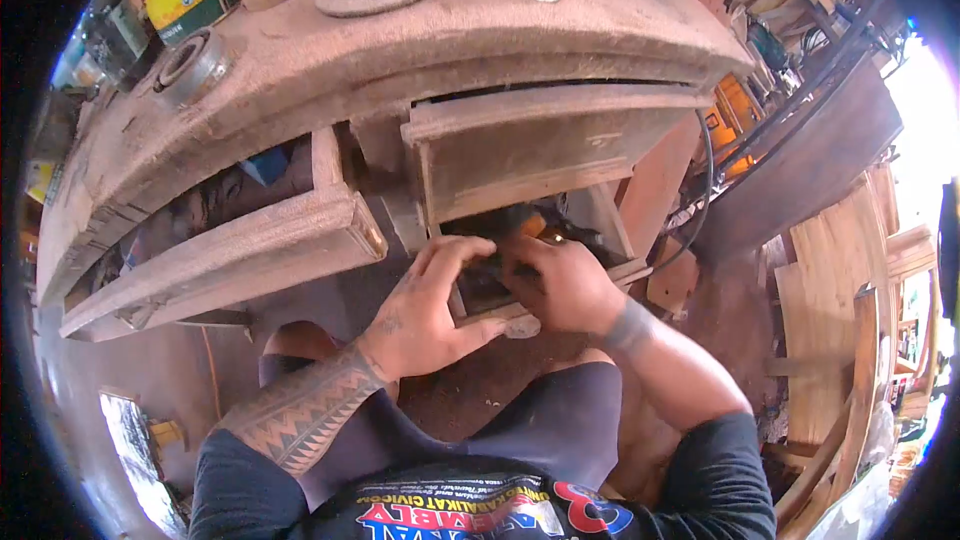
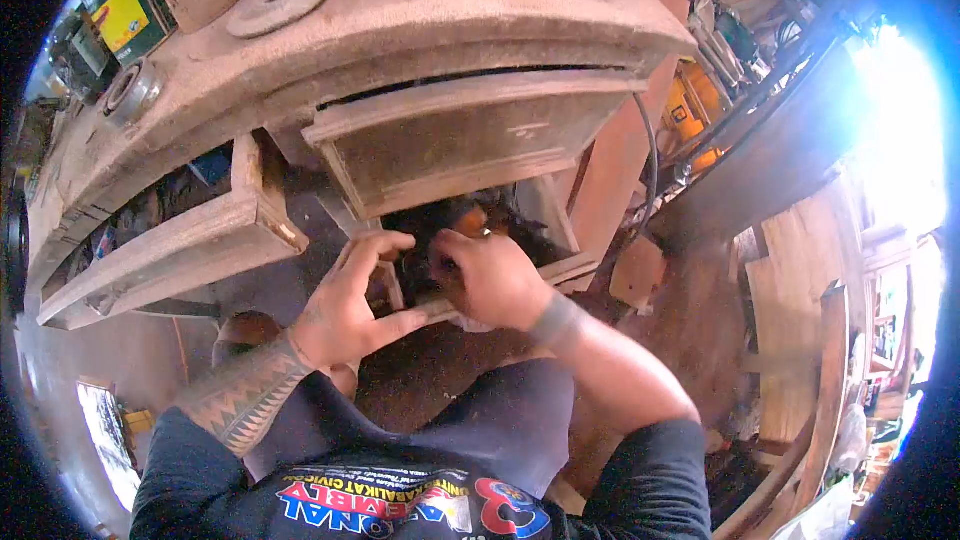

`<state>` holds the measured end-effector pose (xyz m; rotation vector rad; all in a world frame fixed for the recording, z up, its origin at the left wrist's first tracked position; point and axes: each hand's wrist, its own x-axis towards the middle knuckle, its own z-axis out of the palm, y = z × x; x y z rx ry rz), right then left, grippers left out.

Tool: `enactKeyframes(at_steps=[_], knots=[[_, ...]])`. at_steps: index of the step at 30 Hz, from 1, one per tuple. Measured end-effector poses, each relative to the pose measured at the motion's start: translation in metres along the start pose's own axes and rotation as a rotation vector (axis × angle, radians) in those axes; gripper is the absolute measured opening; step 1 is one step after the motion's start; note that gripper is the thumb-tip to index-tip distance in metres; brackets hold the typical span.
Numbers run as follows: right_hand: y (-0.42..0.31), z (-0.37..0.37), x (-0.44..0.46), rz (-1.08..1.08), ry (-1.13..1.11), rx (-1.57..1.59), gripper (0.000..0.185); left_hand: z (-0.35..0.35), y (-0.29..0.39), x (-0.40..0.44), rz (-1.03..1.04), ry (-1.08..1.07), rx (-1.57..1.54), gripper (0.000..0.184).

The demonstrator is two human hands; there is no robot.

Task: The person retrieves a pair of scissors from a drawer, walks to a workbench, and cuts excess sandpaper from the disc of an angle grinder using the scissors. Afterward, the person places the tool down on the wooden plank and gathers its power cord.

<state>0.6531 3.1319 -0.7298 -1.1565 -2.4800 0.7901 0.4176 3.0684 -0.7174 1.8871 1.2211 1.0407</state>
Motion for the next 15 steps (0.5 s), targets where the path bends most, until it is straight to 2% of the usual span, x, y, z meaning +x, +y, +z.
enactKeyframes(at_steps=[2, 4, 5, 6, 7, 8, 10, 12, 15], knots=[[-0.042, -0.029, -0.015, -0.118, 0.182, 0.139, 0.019, 0.009, -0.013, -0.004, -0.039, -0.023, -0.170, 0.045], [-0.071, -0.047, -0.025, -0.176, 0.274, 0.205, 0.021, 0.014, -0.020, -0.002, -0.040, -0.131, -0.340, 0.041], [-0.079, -0.055, -0.028, -0.116, 0.173, 0.319, 0.028, 0.014, -0.021, 0.000, -0.021, -0.229, -0.422, 0.037], [-0.079, -0.059, -0.025, -0.218, 0.259, 0.207, 0.031, 0.013, -0.021, 0.001, -0.002, -0.331, -0.501, 0.033], [-0.077, -0.063, -0.017, -0.319, 0.345, 0.092, 0.035, 0.009, -0.021, -0.004, -0.069, -0.368, -0.483, 0.020], [-0.074, -0.070, -0.007, -0.422, 0.430, -0.028, 0.038, 0.012, -0.018, -0.006, -0.171, -0.330, -0.521, 0.018], [-0.067, -0.086, 0.012, -0.407, 0.631, -0.355, 0.052, 0.019, -0.013, -0.007, -0.382, -0.245, -0.607, 0.015], [-0.051, -0.100, 0.039, -0.419, 0.750, -0.584, 0.054, 0.015, -0.011, -0.004, -0.212, -0.258, -0.433, 0.019], [-0.046, -0.101, 0.050, -0.377, 0.738, -0.552, 0.046, 0.018, -0.018, -0.002, -0.036, -0.253, -0.337, 0.022]])
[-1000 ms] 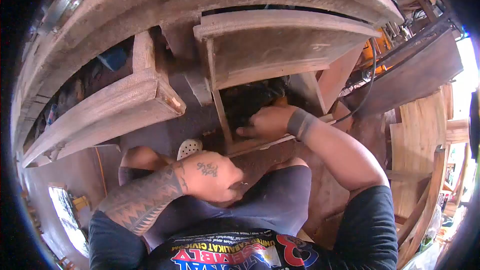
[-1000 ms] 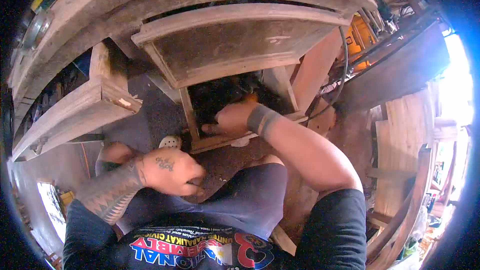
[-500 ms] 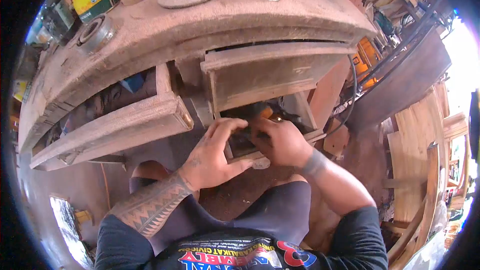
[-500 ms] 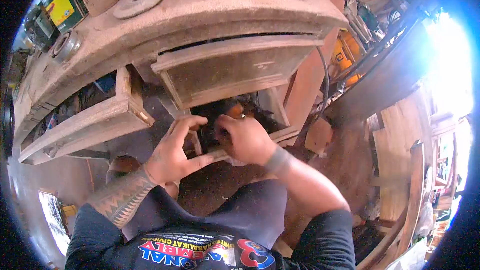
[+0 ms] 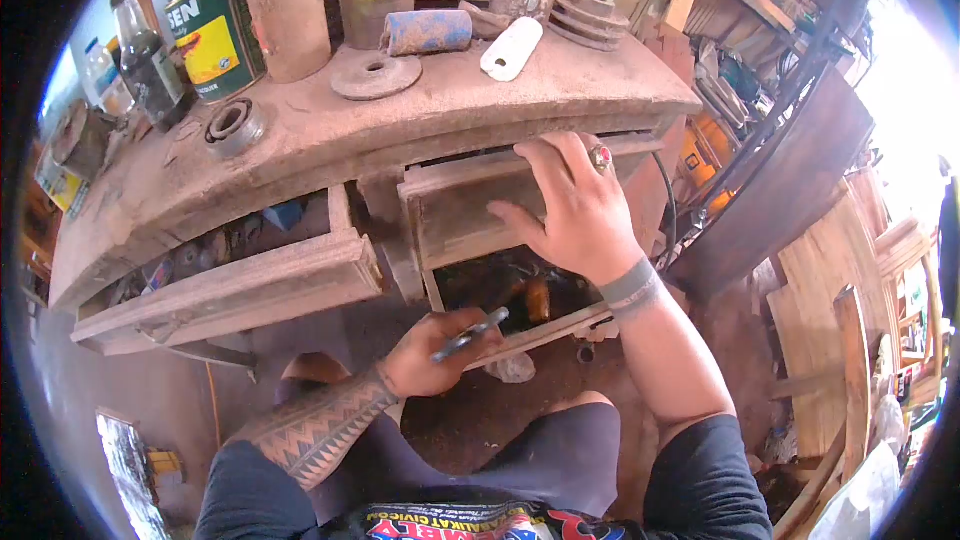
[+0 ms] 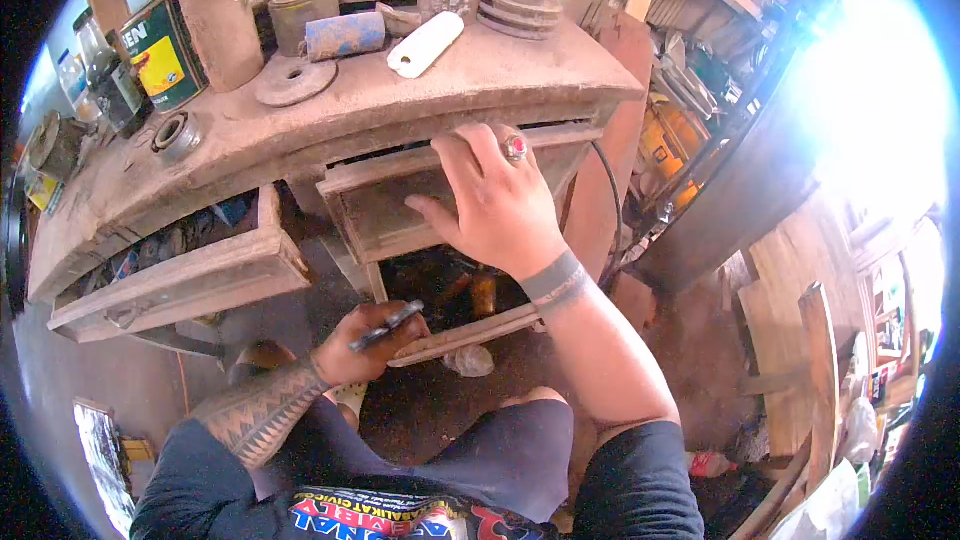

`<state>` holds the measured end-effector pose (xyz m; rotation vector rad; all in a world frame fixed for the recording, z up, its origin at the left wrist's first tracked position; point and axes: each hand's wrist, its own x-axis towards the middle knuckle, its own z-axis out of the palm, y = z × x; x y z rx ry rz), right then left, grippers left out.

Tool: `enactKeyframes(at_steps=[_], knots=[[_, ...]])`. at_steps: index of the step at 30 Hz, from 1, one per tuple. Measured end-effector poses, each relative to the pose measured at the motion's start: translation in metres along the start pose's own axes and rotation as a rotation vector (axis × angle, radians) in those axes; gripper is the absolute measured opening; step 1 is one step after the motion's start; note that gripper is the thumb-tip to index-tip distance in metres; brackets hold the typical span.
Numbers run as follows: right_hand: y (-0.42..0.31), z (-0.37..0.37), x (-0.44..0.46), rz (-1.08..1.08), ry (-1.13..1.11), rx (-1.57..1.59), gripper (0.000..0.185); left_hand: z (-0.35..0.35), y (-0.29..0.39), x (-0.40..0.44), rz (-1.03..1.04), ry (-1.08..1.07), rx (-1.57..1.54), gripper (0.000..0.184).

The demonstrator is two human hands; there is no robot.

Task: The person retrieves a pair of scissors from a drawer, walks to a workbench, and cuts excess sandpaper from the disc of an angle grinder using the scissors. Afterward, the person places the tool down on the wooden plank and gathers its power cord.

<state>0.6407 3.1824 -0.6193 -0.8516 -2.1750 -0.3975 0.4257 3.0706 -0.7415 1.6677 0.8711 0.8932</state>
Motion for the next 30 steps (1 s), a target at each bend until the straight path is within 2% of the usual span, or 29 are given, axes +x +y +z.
enactKeyframes(at_steps=[2, 5, 8, 11, 12, 17, 20, 23, 26, 29, 30], knots=[[0.006, 0.006, 0.000, 0.045, 0.013, 0.058, 0.040, 0.002, -0.008, -0.002, 0.080, -0.030, 0.076, 0.020], [0.009, 0.005, 0.000, 0.063, 0.031, 0.086, 0.030, 0.004, -0.007, 0.003, 0.075, -0.120, 0.204, 0.017], [0.009, 0.004, 0.001, 0.076, 0.040, 0.101, 0.029, 0.008, -0.013, 0.009, 0.233, -0.167, 0.270, 0.026], [0.006, 0.002, 0.004, 0.081, 0.029, 0.083, 0.028, 0.001, 0.009, 0.007, 0.335, -0.268, 0.211, 0.038], [0.006, 0.001, 0.005, 0.093, 0.015, 0.088, 0.028, 0.000, 0.015, 0.003, 0.328, -0.282, 0.267, 0.033], [0.015, 0.001, 0.012, 0.076, -0.043, 0.029, 0.037, -0.020, 0.039, -0.002, 0.207, -0.262, 0.018, 0.020], [0.020, 0.001, 0.015, 0.067, -0.060, -0.046, 0.040, -0.028, 0.034, 0.001, 0.192, -0.181, -0.003, 0.024], [0.014, 0.002, 0.009, 0.063, -0.028, -0.062, 0.040, -0.017, 0.022, 0.004, 0.226, -0.147, 0.117, 0.030], [0.022, 0.007, 0.004, 0.098, 0.028, 0.022, 0.040, -0.002, 0.005, 0.007, 0.260, -0.197, 0.233, 0.033], [0.019, -0.002, 0.012, 0.107, -0.032, 0.047, 0.041, 0.013, -0.007, 0.008, 0.243, -0.264, 0.336, 0.032], [0.020, -0.005, 0.015, 0.053, -0.024, 0.027, 0.041, 0.020, -0.018, 0.012, 0.237, -0.324, 0.250, 0.030]])
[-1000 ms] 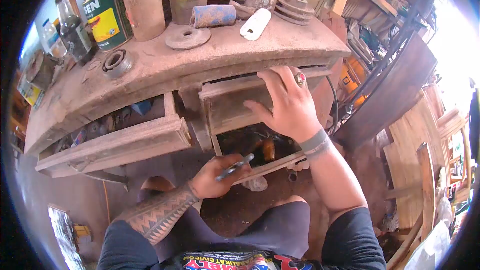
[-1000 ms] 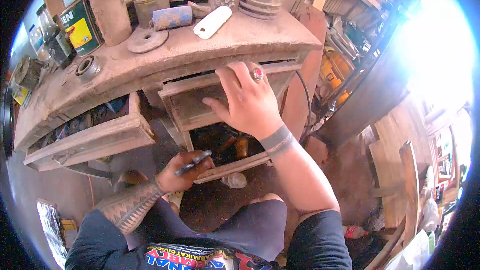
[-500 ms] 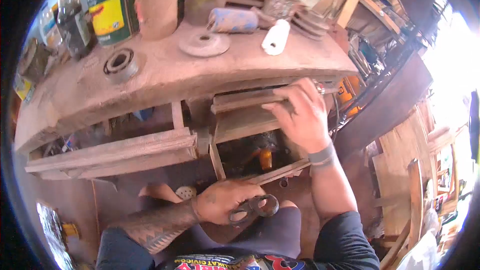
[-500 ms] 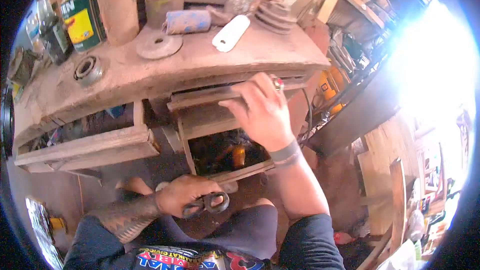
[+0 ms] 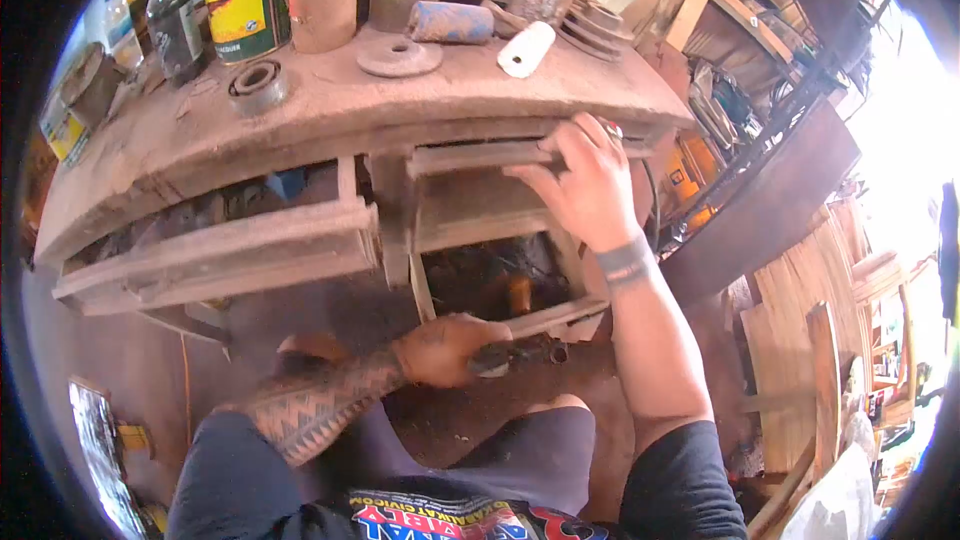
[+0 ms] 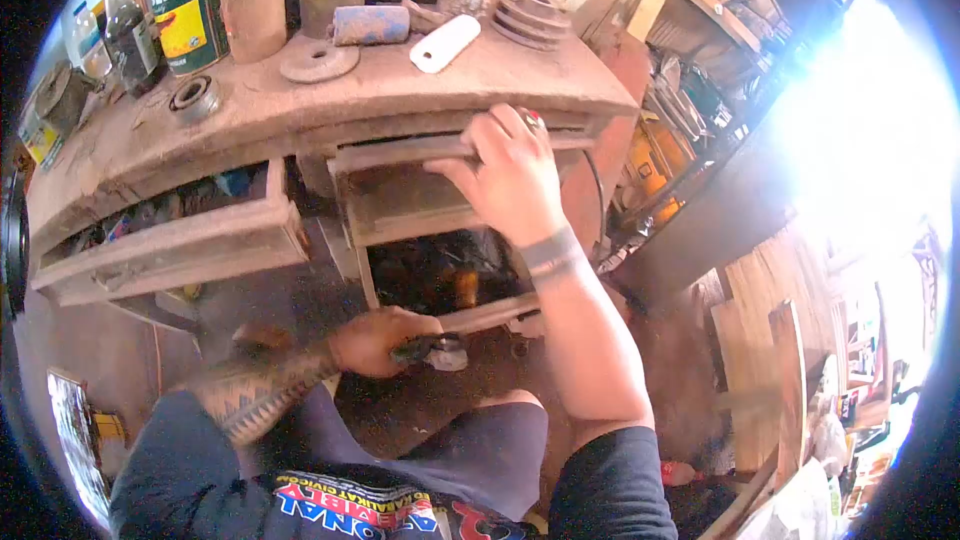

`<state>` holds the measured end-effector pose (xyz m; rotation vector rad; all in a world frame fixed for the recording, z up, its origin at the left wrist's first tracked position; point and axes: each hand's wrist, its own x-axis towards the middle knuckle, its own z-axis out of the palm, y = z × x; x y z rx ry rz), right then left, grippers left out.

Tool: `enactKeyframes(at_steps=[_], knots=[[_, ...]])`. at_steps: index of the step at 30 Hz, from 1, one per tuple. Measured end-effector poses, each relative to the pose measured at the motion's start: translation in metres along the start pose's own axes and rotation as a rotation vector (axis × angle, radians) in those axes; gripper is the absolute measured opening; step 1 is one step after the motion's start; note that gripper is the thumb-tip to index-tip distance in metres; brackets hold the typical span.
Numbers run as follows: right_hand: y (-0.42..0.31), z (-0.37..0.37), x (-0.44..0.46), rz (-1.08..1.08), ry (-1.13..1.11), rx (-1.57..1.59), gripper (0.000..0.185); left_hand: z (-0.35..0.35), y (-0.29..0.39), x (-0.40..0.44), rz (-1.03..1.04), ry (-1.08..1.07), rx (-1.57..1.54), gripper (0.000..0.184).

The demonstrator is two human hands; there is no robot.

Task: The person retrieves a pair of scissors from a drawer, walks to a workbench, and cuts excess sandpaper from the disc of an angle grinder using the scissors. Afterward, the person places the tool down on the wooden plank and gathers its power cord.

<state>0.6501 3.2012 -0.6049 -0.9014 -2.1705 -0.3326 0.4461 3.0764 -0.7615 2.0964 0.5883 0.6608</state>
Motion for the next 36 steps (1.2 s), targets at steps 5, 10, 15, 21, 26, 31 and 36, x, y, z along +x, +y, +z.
enactKeyframes(at_steps=[5, 10, 15, 21, 26, 31, 36], knots=[[-0.022, -0.036, -0.027, 0.019, -0.084, -0.048, 0.043, 0.028, 0.007, 0.012, 0.129, -0.124, 0.027, 0.022], [-0.059, -0.103, -0.101, 0.047, -0.167, -0.006, 0.044, 0.031, 0.064, -0.013, -0.005, -0.402, -0.140, 0.015], [-0.029, -0.146, -0.090, 0.081, -0.023, 0.095, 0.033, 0.049, 0.052, -0.016, 0.076, -0.536, -0.031, 0.020], [0.040, -0.124, -0.040, 0.408, -0.207, 0.161, 0.038, 0.052, 0.032, -0.015, 0.038, -0.522, -0.007, 0.014], [0.036, -0.101, -0.016, 0.467, -0.498, 0.172, 0.037, 0.048, 0.029, -0.013, 0.046, -0.492, -0.039, 0.016], [0.033, -0.134, -0.025, 0.448, -0.324, 0.100, 0.039, 0.045, 0.025, -0.016, 0.044, -0.442, -0.085, 0.016], [0.046, -0.204, -0.074, 0.594, 0.001, 0.320, 0.039, 0.038, 0.020, -0.016, 0.091, -0.391, -0.109, 0.022]])
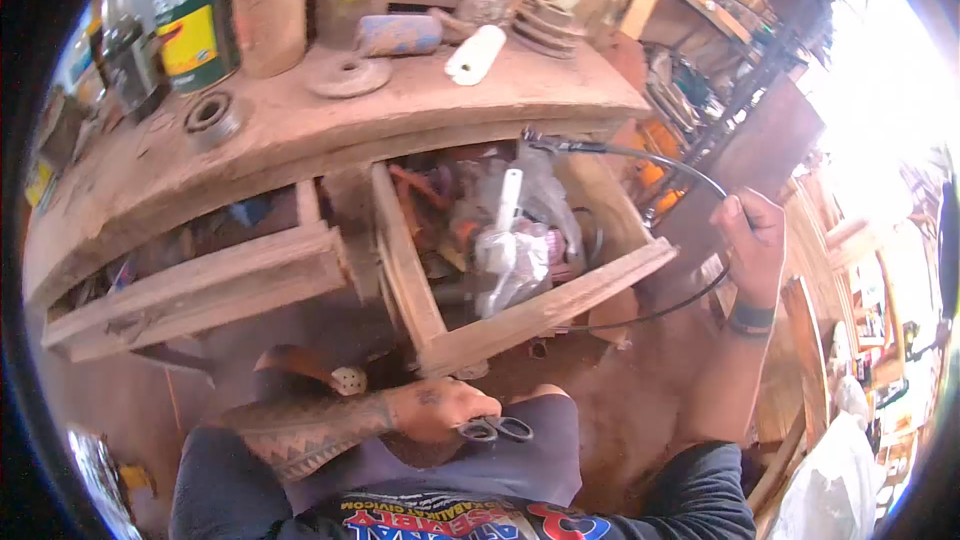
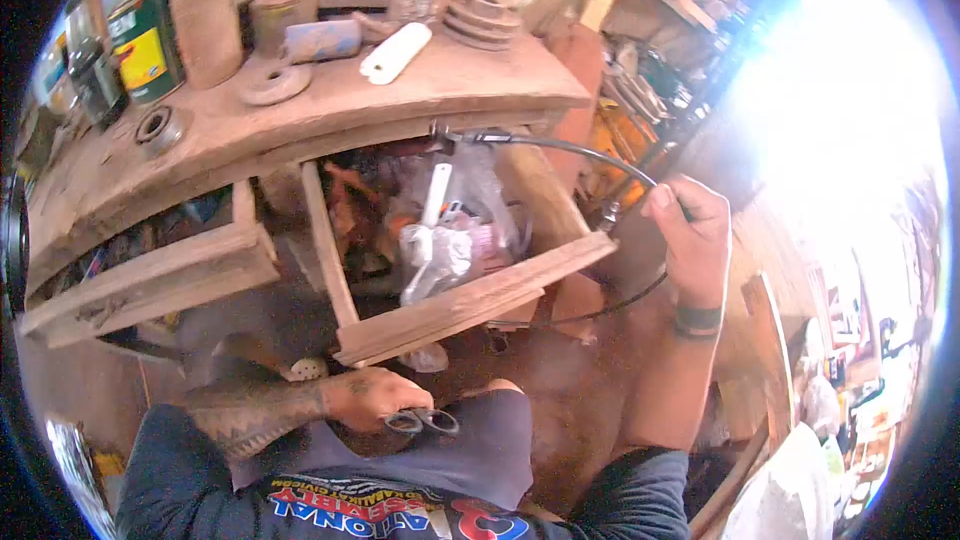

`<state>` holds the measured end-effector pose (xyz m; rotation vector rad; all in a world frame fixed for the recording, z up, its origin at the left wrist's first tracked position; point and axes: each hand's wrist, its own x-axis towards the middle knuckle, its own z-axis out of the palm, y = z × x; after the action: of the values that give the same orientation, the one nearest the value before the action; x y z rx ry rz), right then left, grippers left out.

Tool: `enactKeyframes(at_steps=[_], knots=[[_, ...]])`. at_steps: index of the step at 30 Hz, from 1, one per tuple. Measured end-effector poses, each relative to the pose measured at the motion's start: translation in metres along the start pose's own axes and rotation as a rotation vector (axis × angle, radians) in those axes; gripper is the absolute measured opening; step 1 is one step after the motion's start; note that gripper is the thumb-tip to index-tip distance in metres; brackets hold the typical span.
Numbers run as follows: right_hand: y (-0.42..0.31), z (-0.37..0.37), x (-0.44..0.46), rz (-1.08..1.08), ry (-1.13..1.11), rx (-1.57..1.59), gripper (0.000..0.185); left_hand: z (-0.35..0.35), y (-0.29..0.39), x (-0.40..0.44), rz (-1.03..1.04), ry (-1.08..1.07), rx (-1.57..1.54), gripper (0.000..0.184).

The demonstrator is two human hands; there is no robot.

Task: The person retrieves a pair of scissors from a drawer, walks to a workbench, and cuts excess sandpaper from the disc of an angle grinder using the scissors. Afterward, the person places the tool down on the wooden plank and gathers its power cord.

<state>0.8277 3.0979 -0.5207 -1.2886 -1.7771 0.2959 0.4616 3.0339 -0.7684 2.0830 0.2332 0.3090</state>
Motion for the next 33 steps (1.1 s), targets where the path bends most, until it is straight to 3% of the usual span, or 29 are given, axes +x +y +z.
enactKeyframes(at_steps=[5, 9, 14, 17, 18, 21, 24, 27, 28, 31, 33], knots=[[0.042, -0.026, -0.055, 0.175, 0.208, 0.231, 0.041, 0.017, -0.020, 0.012, 0.109, 0.206, -0.032, 0.026], [0.063, -0.029, -0.088, 0.195, 0.212, 0.253, 0.045, 0.031, -0.028, 0.023, -0.569, 0.041, -0.945, 0.041], [0.077, -0.028, -0.116, 0.209, 0.297, 0.342, 0.045, 0.079, -0.061, 0.061, -0.903, 0.282, -1.507, 0.043], [0.083, -0.025, -0.124, 0.199, 0.291, 0.575, 0.045, 0.098, -0.074, 0.095, -0.938, 0.401, -1.056, 0.049], [0.092, -0.024, -0.129, 0.171, 0.276, 0.674, 0.045, 0.106, -0.096, 0.105, -0.960, 0.401, -1.059, 0.052], [0.112, -0.031, -0.148, 0.145, 0.224, 0.829, 0.046, 0.114, -0.133, 0.129, -0.836, 0.413, -1.080, 0.049], [0.135, -0.042, -0.161, 0.155, 0.186, 0.779, 0.050, 0.124, -0.131, 0.135, -0.613, 0.490, -1.373, 0.044], [0.177, -0.046, -0.188, 0.247, 0.250, 0.750, 0.049, 0.128, -0.105, 0.128, -0.523, 0.385, -1.172, 0.035], [0.197, -0.045, -0.201, 0.300, 0.307, 0.758, 0.048, 0.132, -0.097, 0.126, -0.579, 0.326, -1.057, 0.026], [0.240, -0.031, -0.242, 0.480, 0.438, 0.562, 0.036, 0.132, -0.071, 0.125, 0.134, 0.518, -0.338, 0.024], [0.241, -0.019, -0.257, 0.647, 0.462, 0.502, 0.029, 0.107, -0.033, 0.123, 0.031, 0.455, -0.306, 0.023]])
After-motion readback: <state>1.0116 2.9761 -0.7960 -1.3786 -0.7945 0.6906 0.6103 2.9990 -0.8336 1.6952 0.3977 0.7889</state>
